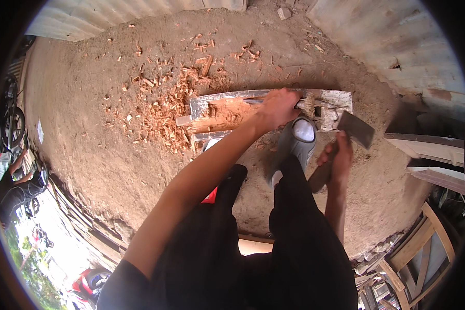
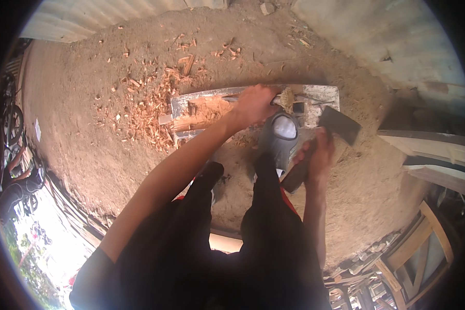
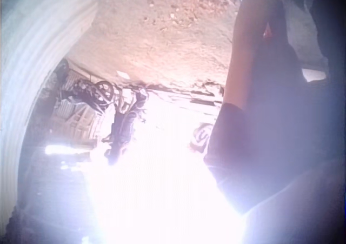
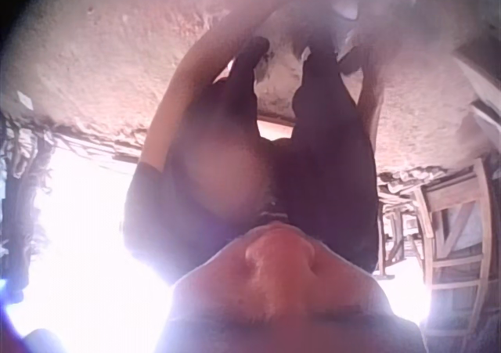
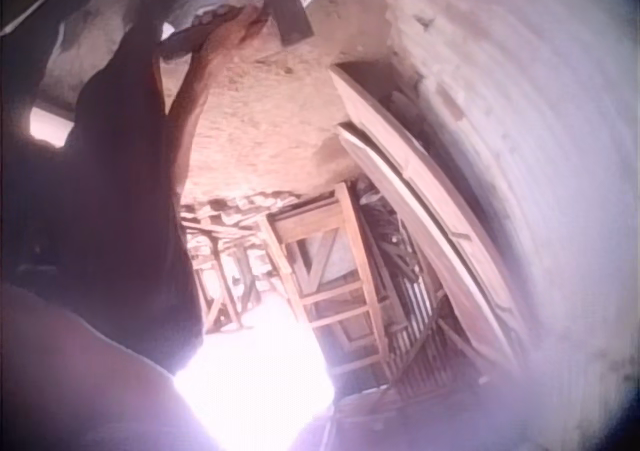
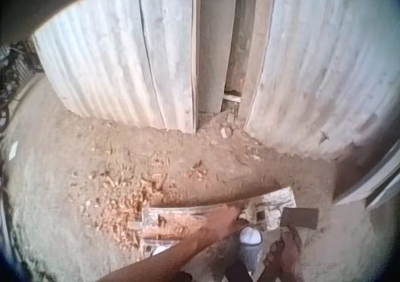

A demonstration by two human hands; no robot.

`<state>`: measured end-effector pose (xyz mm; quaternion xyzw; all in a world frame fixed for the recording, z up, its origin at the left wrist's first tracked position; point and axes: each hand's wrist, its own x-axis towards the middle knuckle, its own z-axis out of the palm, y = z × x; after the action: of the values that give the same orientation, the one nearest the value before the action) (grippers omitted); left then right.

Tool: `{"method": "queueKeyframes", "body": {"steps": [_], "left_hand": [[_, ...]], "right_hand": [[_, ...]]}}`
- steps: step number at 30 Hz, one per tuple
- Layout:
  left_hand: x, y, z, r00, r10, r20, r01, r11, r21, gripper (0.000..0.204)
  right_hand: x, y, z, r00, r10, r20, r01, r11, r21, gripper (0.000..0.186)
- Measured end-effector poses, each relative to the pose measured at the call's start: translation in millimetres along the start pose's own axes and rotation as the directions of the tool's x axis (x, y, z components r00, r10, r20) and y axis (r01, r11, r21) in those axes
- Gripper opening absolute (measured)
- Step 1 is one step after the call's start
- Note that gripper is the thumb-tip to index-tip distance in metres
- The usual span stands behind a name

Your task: The person uses a small axe to repeatedly strike and chip away at a piece of wood clamped in a metal vise. Wood shavings accumulate on the ground as the person continues to shape the wood by hand.

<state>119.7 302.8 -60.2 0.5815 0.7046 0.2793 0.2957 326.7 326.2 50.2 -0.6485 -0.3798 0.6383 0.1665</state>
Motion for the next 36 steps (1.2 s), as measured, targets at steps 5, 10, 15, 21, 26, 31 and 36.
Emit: {"method": "queueKeyframes", "body": {"steps": [5, 10, 15, 21, 26, 31, 36], "left_hand": [[-5.0, -7.5, 4.9, 0.997, -0.021, 0.070, 0.015, 0.996, 0.092, 0.031], [-4.0, 0.8, 11.9, 0.995, -0.024, 0.095, 0.013, 0.993, 0.114, 0.027], [-7.7, -11.9, 23.5, 1.000, 0.009, -0.008, -0.008, 0.990, 0.144, 0.025], [-3.6, 0.5, 21.5, 0.987, -0.087, 0.135, 0.072, 0.991, 0.113, 0.027], [-5.9, -4.1, 18.0, 0.982, -0.140, 0.127, 0.120, 0.981, 0.153, 0.025], [-4.4, 0.9, 18.1, 0.992, -0.091, 0.088, 0.074, 0.982, 0.175, 0.024], [-15.3, -6.6, 12.2, 0.979, -0.157, 0.132, 0.131, 0.974, 0.183, 0.024]], "right_hand": [[-5.3, -29.0, -0.3, 0.975, 0.104, 0.194, -0.074, 0.985, -0.157, 0.037], [12.6, -15.6, -3.3, 0.997, -0.010, -0.079, 0.023, 0.986, 0.167, 0.040], [12.5, -6.3, -4.6, 0.968, 0.133, 0.215, -0.094, 0.979, -0.183, 0.038], [22.7, -12.3, -4.2, 0.992, -0.039, -0.121, 0.060, 0.982, 0.177, 0.038], [12.2, -43.3, -15.0, 0.905, 0.276, 0.324, -0.196, 0.946, -0.256, 0.041], [9.2, -25.6, -4.7, 0.997, -0.075, 0.020, 0.075, 0.997, 0.007, 0.038], [9.2, -20.5, 0.8, 0.941, 0.189, 0.282, -0.129, 0.967, -0.219, 0.038]]}}
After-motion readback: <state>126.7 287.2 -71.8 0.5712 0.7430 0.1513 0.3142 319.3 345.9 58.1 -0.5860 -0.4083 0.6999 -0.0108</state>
